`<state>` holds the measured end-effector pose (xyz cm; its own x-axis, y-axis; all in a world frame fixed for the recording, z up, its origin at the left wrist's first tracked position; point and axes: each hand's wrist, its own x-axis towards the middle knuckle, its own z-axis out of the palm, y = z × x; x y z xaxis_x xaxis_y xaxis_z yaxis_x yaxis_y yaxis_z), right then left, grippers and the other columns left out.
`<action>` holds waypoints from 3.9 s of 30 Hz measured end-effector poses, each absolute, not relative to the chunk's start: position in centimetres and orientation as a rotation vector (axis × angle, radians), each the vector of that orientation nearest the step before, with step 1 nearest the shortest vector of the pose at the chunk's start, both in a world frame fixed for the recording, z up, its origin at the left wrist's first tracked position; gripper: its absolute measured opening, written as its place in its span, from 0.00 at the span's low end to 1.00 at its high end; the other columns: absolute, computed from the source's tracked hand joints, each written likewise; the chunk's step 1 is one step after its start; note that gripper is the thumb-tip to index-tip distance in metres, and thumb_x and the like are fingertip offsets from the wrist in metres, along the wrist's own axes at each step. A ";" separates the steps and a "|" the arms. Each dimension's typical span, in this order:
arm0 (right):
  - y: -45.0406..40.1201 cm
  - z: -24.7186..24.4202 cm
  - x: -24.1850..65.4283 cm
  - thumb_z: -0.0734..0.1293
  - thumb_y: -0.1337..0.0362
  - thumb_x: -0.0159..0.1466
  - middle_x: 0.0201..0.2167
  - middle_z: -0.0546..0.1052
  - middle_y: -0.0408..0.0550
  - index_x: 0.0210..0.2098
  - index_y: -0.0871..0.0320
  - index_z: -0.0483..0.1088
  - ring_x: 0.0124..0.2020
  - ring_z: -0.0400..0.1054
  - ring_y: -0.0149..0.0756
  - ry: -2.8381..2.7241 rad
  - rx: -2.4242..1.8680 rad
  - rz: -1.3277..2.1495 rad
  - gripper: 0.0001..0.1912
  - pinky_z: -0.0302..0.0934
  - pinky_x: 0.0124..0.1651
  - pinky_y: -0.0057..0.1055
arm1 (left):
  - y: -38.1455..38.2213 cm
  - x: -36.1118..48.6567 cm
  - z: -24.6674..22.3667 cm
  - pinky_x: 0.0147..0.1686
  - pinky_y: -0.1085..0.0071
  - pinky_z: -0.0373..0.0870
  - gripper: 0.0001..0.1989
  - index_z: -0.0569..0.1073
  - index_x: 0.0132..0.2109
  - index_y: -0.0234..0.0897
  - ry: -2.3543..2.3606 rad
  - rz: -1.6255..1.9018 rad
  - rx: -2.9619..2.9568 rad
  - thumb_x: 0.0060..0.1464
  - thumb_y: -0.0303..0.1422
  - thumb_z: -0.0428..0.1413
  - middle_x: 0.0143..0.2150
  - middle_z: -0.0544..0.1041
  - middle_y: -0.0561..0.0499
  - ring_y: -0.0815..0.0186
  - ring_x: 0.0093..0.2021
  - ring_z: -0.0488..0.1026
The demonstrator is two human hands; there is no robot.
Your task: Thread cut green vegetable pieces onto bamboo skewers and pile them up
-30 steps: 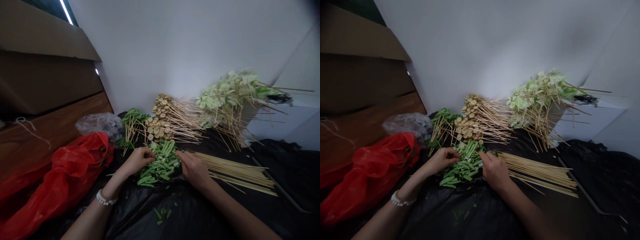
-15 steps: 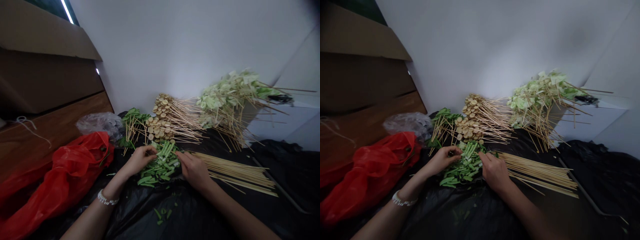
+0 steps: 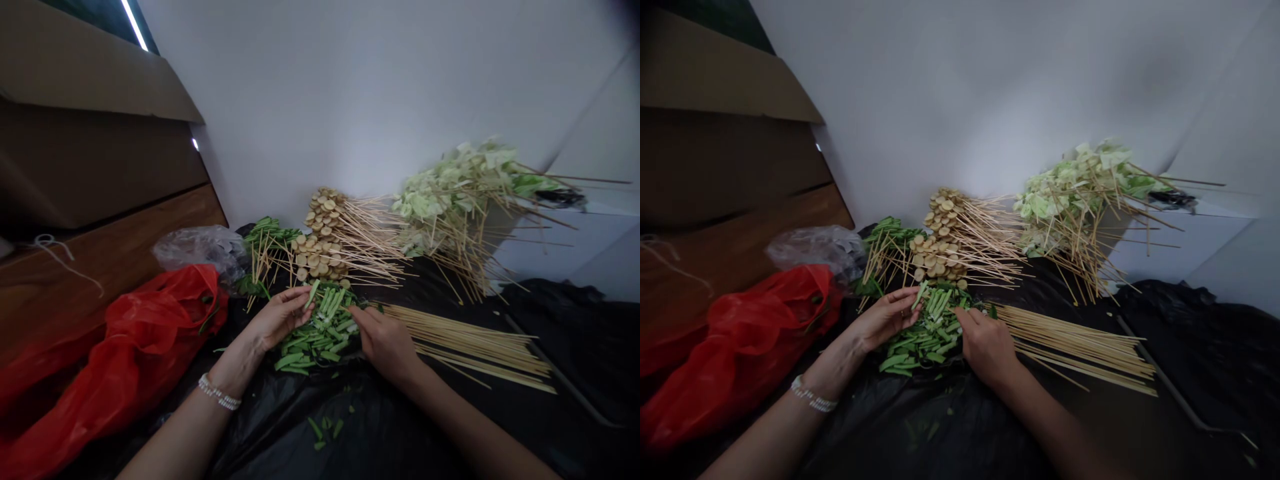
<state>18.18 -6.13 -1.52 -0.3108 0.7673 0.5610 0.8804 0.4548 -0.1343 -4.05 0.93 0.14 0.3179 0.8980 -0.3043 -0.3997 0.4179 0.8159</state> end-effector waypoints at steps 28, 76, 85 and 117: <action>-6.4 -1.6 17.8 0.57 0.73 0.62 0.34 0.76 0.46 0.51 0.56 0.70 0.31 0.70 0.33 -2.239 -1.459 -0.141 0.20 0.56 0.32 0.27 | 0.5 -3.8 0.2 0.34 0.77 0.67 0.20 0.81 0.36 0.33 1.026 0.894 1.053 0.34 0.39 0.70 0.33 0.81 0.48 0.72 0.30 0.72; -6.0 -1.6 18.3 0.56 0.71 0.64 0.31 0.75 0.46 0.49 0.57 0.71 0.28 0.68 0.31 -2.168 -1.402 -0.247 0.18 0.55 0.30 0.26 | 0.7 -7.6 1.4 0.41 0.66 0.64 0.17 0.73 0.43 0.40 1.677 0.086 2.531 0.44 0.24 0.50 0.42 0.75 0.45 0.57 0.44 0.71; -6.0 -1.7 18.2 0.56 0.72 0.63 0.31 0.75 0.45 0.49 0.57 0.70 0.29 0.68 0.31 -2.175 -1.399 -0.209 0.19 0.55 0.31 0.25 | 0.7 -6.5 0.8 0.37 0.66 0.64 0.10 0.76 0.38 0.39 1.670 0.169 2.618 0.50 0.28 0.51 0.39 0.76 0.44 0.56 0.42 0.72; -6.2 -1.4 18.0 0.57 0.72 0.62 0.31 0.76 0.45 0.50 0.56 0.70 0.28 0.68 0.31 -2.190 -1.422 -0.224 0.20 0.55 0.29 0.25 | 0.5 -3.8 0.1 0.33 0.78 0.70 0.18 0.81 0.35 0.34 1.007 1.031 0.978 0.34 0.38 0.70 0.32 0.81 0.49 0.71 0.31 0.75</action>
<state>18.04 -6.24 -1.43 -0.3172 0.8043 0.5025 0.8893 0.4364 -0.1370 -3.79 0.51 0.08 0.1994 0.9631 -0.1806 -0.2034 0.2210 0.9538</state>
